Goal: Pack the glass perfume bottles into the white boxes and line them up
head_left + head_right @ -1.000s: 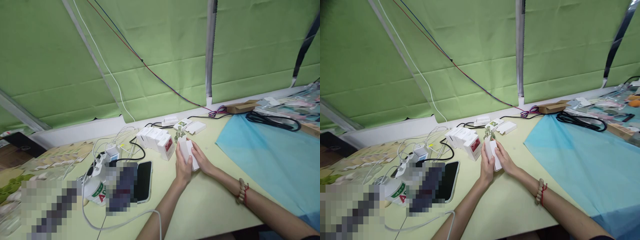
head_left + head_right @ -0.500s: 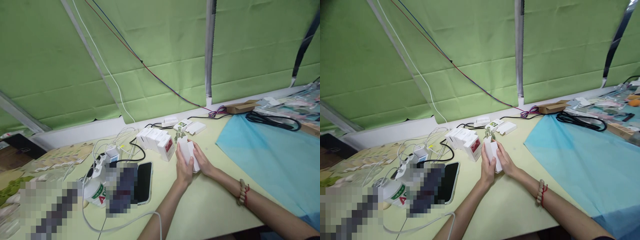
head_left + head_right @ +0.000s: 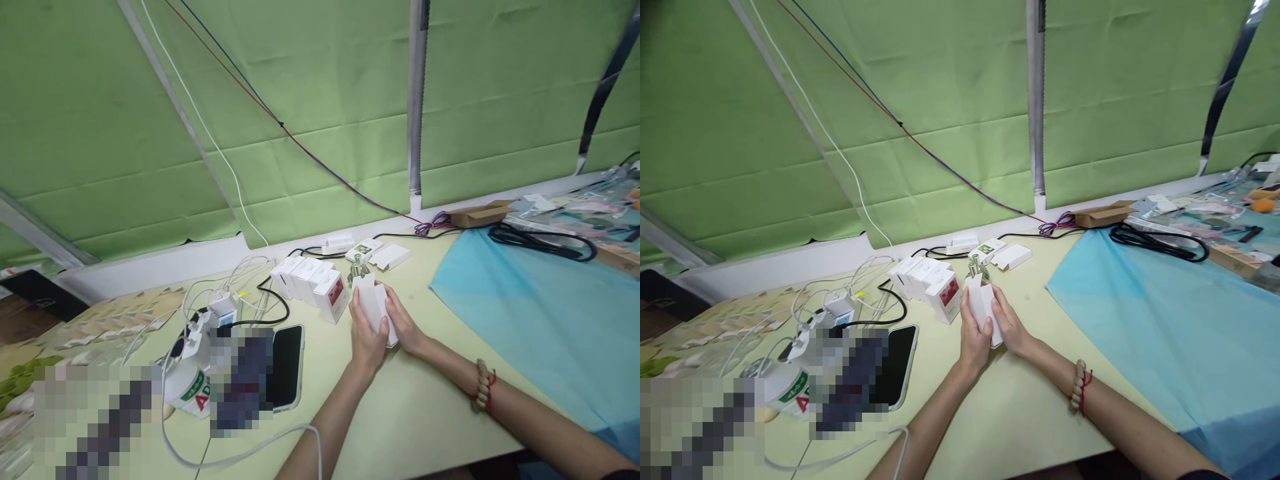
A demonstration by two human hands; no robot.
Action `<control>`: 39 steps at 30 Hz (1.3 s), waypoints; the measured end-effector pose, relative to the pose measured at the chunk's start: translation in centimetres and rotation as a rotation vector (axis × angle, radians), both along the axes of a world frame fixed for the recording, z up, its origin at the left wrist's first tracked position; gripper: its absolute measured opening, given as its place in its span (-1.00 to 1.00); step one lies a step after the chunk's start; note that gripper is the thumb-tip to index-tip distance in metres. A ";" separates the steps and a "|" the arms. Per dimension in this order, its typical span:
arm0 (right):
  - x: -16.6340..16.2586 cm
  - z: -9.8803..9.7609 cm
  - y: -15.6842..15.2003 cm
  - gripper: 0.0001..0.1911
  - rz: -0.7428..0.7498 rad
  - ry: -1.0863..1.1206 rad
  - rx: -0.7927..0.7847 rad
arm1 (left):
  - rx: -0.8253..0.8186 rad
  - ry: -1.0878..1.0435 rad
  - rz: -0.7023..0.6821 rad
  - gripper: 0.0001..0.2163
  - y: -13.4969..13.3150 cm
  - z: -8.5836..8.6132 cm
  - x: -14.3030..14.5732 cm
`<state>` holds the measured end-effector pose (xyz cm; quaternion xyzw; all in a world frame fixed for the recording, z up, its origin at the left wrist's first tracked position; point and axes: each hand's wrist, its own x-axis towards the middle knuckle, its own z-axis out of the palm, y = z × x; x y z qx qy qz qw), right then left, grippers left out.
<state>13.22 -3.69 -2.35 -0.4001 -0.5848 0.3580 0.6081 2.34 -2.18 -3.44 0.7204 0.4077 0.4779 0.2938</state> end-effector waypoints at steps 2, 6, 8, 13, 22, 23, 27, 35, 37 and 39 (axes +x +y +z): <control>-0.1 -0.1 0.0 -0.45 -0.007 -0.003 0.006 | 0.017 0.006 -0.002 -0.30 0.0 0.0 -0.1; -0.4 0.0 -0.1 -0.44 -0.010 0.004 0.021 | 0.033 0.032 0.001 -0.29 -0.1 0.4 -0.2; -0.5 0.1 -0.2 -0.43 -0.020 0.018 0.026 | 0.046 0.065 0.021 -0.28 -0.2 0.7 -0.2; -0.7 0.2 -0.3 -0.43 -0.011 0.056 0.032 | 0.083 0.076 0.048 -0.27 -0.3 0.8 -0.2; -0.9 0.2 -0.8 -0.51 -0.016 0.001 0.106 | 0.267 0.026 0.000 -0.25 0.5 -0.5 -0.7; -0.9 0.2 -0.9 -0.51 -0.017 -0.009 0.107 | 0.264 0.029 0.002 -0.25 0.6 -0.5 -0.7; -0.8 0.2 -1.0 -0.52 -0.021 -0.021 0.108 | 0.284 0.026 0.007 -0.22 0.5 -0.4 -0.5; -0.4 0.2 -1.1 -0.55 -0.017 -0.027 0.143 | 0.275 -0.063 -0.054 -0.21 0.5 -0.8 -0.3; -0.4 0.2 -1.2 -0.56 -0.028 -0.011 0.166 | 0.306 -0.047 -0.052 -0.19 0.4 -0.8 -0.3; -0.4 0.2 -1.2 -0.56 -0.039 -0.009 0.180 | 0.327 -0.006 -0.037 -0.18 0.4 -0.7 -0.3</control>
